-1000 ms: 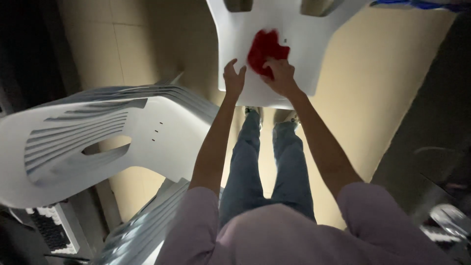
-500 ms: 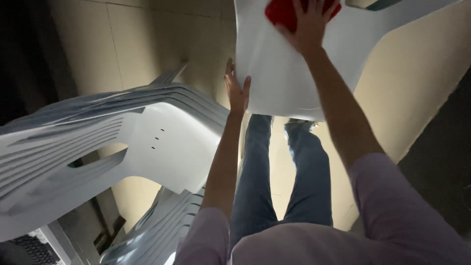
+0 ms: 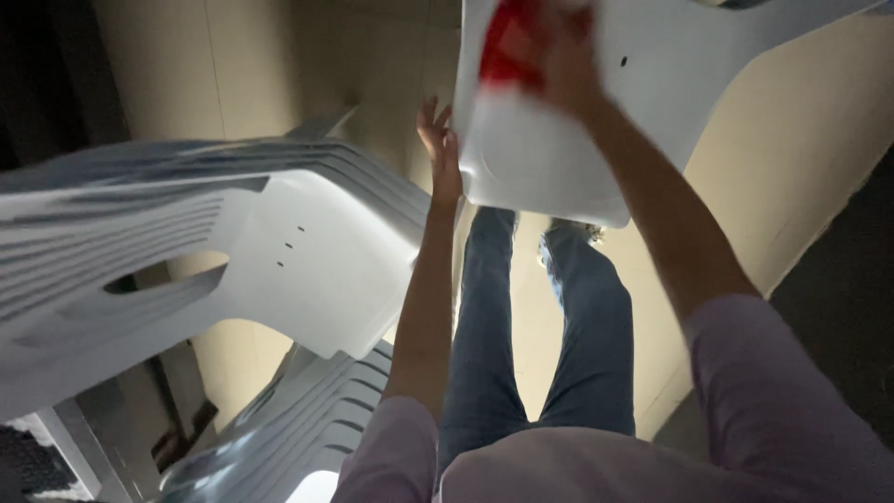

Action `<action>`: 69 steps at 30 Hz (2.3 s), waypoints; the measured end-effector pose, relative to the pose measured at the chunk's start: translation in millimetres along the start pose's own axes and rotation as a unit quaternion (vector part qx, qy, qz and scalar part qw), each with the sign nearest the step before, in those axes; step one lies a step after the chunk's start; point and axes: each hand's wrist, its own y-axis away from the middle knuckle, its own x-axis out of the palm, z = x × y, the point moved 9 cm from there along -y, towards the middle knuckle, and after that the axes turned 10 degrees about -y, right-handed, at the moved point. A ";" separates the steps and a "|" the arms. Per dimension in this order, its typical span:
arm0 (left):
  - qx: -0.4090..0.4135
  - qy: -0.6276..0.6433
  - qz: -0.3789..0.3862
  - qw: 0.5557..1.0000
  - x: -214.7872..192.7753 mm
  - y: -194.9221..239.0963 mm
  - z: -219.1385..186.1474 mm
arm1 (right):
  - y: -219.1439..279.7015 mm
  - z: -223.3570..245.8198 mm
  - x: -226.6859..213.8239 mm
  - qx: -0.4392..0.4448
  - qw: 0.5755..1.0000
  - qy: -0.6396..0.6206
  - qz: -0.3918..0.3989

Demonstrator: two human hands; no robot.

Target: The person sprays a white plastic chair with a black spray bottle and wipes it down with a red cloth. They repeat this process on multiple chairs, lifting and moving them to clean different surfaces.

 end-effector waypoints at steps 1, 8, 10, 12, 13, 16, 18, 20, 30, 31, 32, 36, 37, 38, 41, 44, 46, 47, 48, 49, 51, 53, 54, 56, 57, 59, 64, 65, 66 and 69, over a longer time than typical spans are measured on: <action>-0.006 0.002 0.004 1.000 0.2 0.3 -1.9 | -3.2 -28.6 -17.5 0.107 0.990 -0.026 -0.084; 0.013 0.101 0.014 0.995 -0.1 2.2 26.4 | -4.0 25.9 50.5 0.033 0.952 0.180 -0.247; 0.020 -0.006 -0.019 1.000 -3.9 11.3 6.4 | 31.2 77.6 64.7 0.024 0.976 0.137 -0.167; 0.032 -0.113 -0.054 0.992 -6.2 18.2 -16.6 | 57.9 111.0 61.8 0.011 0.991 0.097 -0.090; 0.063 -0.208 -0.073 0.973 -4.4 24.4 -33.4 | 70.3 122.8 52.5 -0.018 0.995 0.087 -0.053; 0.102 -0.254 -0.060 0.960 17.8 50.7 -56.9 | 103.3 116.8 13.1 -0.032 0.996 0.080 0.034; 0.112 -0.206 -0.030 0.972 40.0 64.3 -67.9 | 113.7 80.3 -13.7 -0.020 0.993 0.083 0.085; 0.076 -0.145 0.040 0.986 66.5 70.8 -74.5 | 110.9 6.0 -64.5 0.119 0.992 -0.006 -0.032; 0.122 -0.185 0.028 0.975 91.0 75.7 -85.4 | 111.6 4.1 12.9 0.170 0.944 0.018 -0.281; 0.117 -0.218 0.002 0.969 85.7 76.3 -90.7 | 117.7 33.4 34.3 0.140 0.971 0.031 -0.191; 0.116 -0.249 -0.024 0.961 83.6 72.1 -96.4 | 124.1 59.4 52.8 0.106 0.988 0.048 -0.102; 0.120 -0.297 0.027 0.947 89.5 86.9 -82.0 | 183.7 85.9 17.6 0.075 0.996 0.055 0.002; 0.120 -0.301 0.047 0.945 91.4 91.3 -81.5 | 199.5 65.7 12.4 0.054 0.995 0.079 0.019; 0.122 -0.300 0.069 0.944 99.8 92.6 -80.2 | 217.5 40.9 2.8 0.037 0.993 0.107 0.035; 0.124 -0.312 0.102 0.936 103.4 88.6 -84.9 | 209.8 -48.3 -60.4 0.233 0.965 0.116 -0.009; 0.144 -0.290 0.116 0.939 112.8 82.1 -95.9 | 168.0 -46.8 -141.2 0.130 0.947 0.280 -0.091; 0.142 -0.291 0.127 0.938 123.5 81.0 -94.9 | 162.3 -69.4 -140.6 0.172 0.950 0.239 -0.107; 0.137 -0.290 0.136 0.937 128.3 81.1 -94.1 | 161.2 -83.4 -140.3 0.211 0.949 0.199 -0.121; 0.135 -0.291 0.139 0.937 132.7 83.7 -92.1 | 168.3 -93.7 -125.2 0.214 0.949 0.196 -0.120; 0.135 -0.277 0.139 0.941 136.2 86.3 -91.5 | 178.7 -107.8 -113.8 0.245 0.943 0.172 -0.141; 0.137 -0.261 0.140 0.945 142.3 92.7 -93.2 | 198.1 -102.5 -105.1 0.278 0.935 0.150 -0.164; 0.139 -0.275 0.146 0.940 147.1 95.7 -95.6 | 203.4 -45.3 -114.4 0.187 0.918 0.297 -0.183; 0.140 -0.272 0.148 0.940 148.0 98.5 -96.0 | 220.7 -34.9 -97.8 0.190 0.917 0.299 -0.184; 0.129 -0.261 0.170 0.941 150.0 105.7 -94.6 | 253.8 -22.4 -55.5 0.221 0.940 0.215 -0.147; 0.129 -0.260 0.170 0.942 149.4 108.4 -96.8 | 262.6 -3.7 -39.4 0.222 0.939 0.216 -0.146; 0.127 -0.267 0.166 0.941 149.0 109.6 -100.8 | 279.6 25.7 -10.4 0.244 0.944 0.156 -0.159; 0.105 -0.245 0.116 0.957 144.0 88.7 -98.1 | 229.3 69.9 23.6 0.218 0.959 0.145 -0.105; 0.059 -0.219 0.108 0.968 139.8 80.7 -94.9 | 212.8 79.6 24.5 0.178 0.971 0.129 -0.095; 0.061 -0.219 0.104 0.968 137.1 69.0 -96.5 | 195.5 67.8 24.4 0.173 0.972 0.130 -0.095; 0.060 -0.198 0.072 0.976 127.9 22.3 -119.5 | 137.3 55.2 -24.6 0.168 0.975 0.017 -0.142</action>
